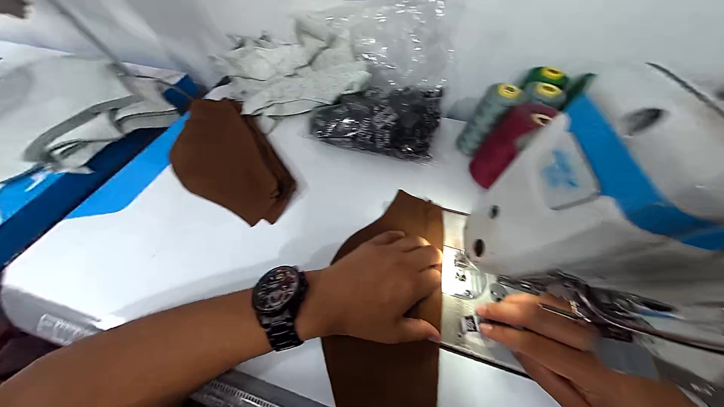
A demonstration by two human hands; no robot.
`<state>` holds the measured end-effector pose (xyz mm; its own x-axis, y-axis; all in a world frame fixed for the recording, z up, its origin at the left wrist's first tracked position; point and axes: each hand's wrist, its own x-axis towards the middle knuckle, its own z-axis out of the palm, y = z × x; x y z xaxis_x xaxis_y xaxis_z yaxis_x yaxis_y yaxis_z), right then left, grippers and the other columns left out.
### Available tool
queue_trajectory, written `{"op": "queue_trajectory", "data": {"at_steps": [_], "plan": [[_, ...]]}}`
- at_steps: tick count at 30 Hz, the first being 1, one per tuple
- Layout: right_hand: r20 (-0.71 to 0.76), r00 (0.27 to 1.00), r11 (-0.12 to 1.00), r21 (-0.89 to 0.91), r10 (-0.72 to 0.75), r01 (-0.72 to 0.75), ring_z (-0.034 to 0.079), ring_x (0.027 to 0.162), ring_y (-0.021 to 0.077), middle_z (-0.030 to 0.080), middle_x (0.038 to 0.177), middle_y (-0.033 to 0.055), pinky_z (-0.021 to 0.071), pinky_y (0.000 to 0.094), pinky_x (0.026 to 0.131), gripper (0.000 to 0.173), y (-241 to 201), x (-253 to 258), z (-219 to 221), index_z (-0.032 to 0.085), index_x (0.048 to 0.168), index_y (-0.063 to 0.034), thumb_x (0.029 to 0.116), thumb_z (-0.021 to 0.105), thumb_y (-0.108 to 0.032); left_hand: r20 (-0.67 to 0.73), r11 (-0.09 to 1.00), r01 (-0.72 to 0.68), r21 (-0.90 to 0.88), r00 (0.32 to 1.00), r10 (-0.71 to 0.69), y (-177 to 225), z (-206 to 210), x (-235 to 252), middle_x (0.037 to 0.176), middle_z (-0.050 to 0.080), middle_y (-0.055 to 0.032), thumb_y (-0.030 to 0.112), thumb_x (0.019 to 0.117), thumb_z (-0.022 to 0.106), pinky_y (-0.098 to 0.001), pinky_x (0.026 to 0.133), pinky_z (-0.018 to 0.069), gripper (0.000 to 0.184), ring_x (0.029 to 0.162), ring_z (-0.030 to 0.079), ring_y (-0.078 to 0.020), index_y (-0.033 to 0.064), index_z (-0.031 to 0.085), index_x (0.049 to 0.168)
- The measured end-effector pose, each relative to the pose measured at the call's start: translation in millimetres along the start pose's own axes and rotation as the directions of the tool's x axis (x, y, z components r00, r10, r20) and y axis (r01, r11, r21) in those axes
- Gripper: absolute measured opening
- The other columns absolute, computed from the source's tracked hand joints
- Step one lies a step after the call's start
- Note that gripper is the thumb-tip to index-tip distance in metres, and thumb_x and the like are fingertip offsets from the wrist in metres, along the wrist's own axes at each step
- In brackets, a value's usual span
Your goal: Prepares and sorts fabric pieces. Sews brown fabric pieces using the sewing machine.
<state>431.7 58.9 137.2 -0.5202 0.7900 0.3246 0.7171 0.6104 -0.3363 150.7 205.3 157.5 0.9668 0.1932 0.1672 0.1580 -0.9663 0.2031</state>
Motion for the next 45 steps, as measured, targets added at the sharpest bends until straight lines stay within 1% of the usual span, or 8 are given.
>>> {"op": "queue_trajectory", "data": {"at_steps": [4,7,17,23,27,35,39,45], "plan": [[0.044,0.999,1.000,0.007,-0.017,0.017,0.063,0.116,0.0205,0.071,0.124,0.0073,0.0464,0.0328,0.104,0.024,2,5,-3,0.074,0.118,-0.0123,0.1012,0.056,-0.010,0.049,1.000,0.026,0.002,0.998,-0.026,3,-4,-1,0.129,0.064,-0.0040,0.063,0.0945,0.055,-0.0503,0.114,0.0391,0.058,0.134,0.052,-0.0234,0.0125,0.071,0.118],[0.028,0.999,0.999,-0.040,-0.025,0.026,0.061,0.117,0.0185,0.071,0.124,0.0033,0.0430,0.0304,0.106,0.027,1,4,-1,0.074,0.119,-0.0152,0.1021,0.053,-0.012,0.070,0.999,0.046,0.000,0.997,-0.046,5,-5,-3,0.136,0.063,-0.0061,0.064,0.0944,0.055,-0.0499,0.115,0.0408,0.060,0.138,0.051,-0.0236,0.0126,0.071,0.122],[0.043,0.999,0.987,-0.162,0.006,0.001,0.061,0.122,0.0163,0.068,0.129,-0.0036,0.0513,0.0364,0.099,0.032,-13,-1,-4,0.069,0.128,-0.0257,0.1038,0.048,-0.022,-0.138,0.999,0.045,0.015,0.989,-0.043,0,5,-6,0.128,0.070,0.0000,0.061,0.0952,0.053,-0.0415,0.110,0.0488,0.055,0.128,0.061,-0.0162,0.0169,0.075,0.118],[0.028,0.999,0.986,-0.168,-0.015,0.020,0.061,0.124,0.0153,0.067,0.132,-0.0025,0.0501,0.0347,0.103,0.032,-21,6,5,0.068,0.130,-0.0206,0.1044,0.049,-0.019,-0.175,0.999,0.046,0.024,0.984,-0.041,-1,0,-5,0.121,0.071,0.0044,0.062,0.0913,0.057,-0.0328,0.104,0.0517,0.050,0.122,0.063,-0.0100,0.0191,0.076,0.108],[0.038,0.999,0.974,-0.223,-0.037,0.044,0.062,0.121,0.0170,0.068,0.129,0.0000,0.0509,0.0347,0.098,0.032,-22,12,7,0.067,0.130,-0.0205,0.1033,0.049,-0.019,-0.167,0.998,0.058,0.001,0.984,-0.057,-1,-2,-6,0.123,0.070,0.0053,0.060,0.0929,0.056,-0.0332,0.107,0.0504,0.048,0.125,0.061,-0.0097,0.0198,0.076,0.110],[0.089,0.983,0.924,-0.339,-0.158,0.179,0.058,0.122,0.0190,0.065,0.135,-0.0007,0.0466,0.0339,0.103,0.030,-25,23,9,0.066,0.129,-0.0136,0.1051,0.048,-0.012,-0.178,0.999,0.050,-0.005,0.983,-0.050,-3,0,-5,0.118,0.071,0.0048,0.054,0.0923,0.058,-0.0304,0.103,0.0516,0.043,0.119,0.063,-0.0089,0.0189,0.076,0.107],[0.088,0.984,0.926,-0.331,-0.158,0.179,0.060,0.118,0.0194,0.066,0.130,0.0005,0.0480,0.0341,0.101,0.034,-24,25,11,0.063,0.135,-0.0152,0.1045,0.048,-0.011,-0.162,0.999,0.047,0.007,0.986,-0.045,-5,1,-6,0.124,0.070,0.0040,0.056,0.0929,0.057,-0.0306,0.103,0.0516,0.045,0.121,0.063,-0.0097,0.0188,0.076,0.112],[0.082,0.983,0.918,-0.352,-0.163,0.181,0.058,0.125,0.0185,0.065,0.136,-0.0022,0.0474,0.0339,0.104,0.031,-23,25,12,0.065,0.130,-0.0133,0.1058,0.047,-0.010,-0.138,0.998,0.066,0.000,0.988,-0.065,-4,1,-6,0.129,0.069,0.0044,0.057,0.0932,0.056,-0.0330,0.108,0.0497,0.048,0.127,0.061,-0.0104,0.0201,0.076,0.117]]}}
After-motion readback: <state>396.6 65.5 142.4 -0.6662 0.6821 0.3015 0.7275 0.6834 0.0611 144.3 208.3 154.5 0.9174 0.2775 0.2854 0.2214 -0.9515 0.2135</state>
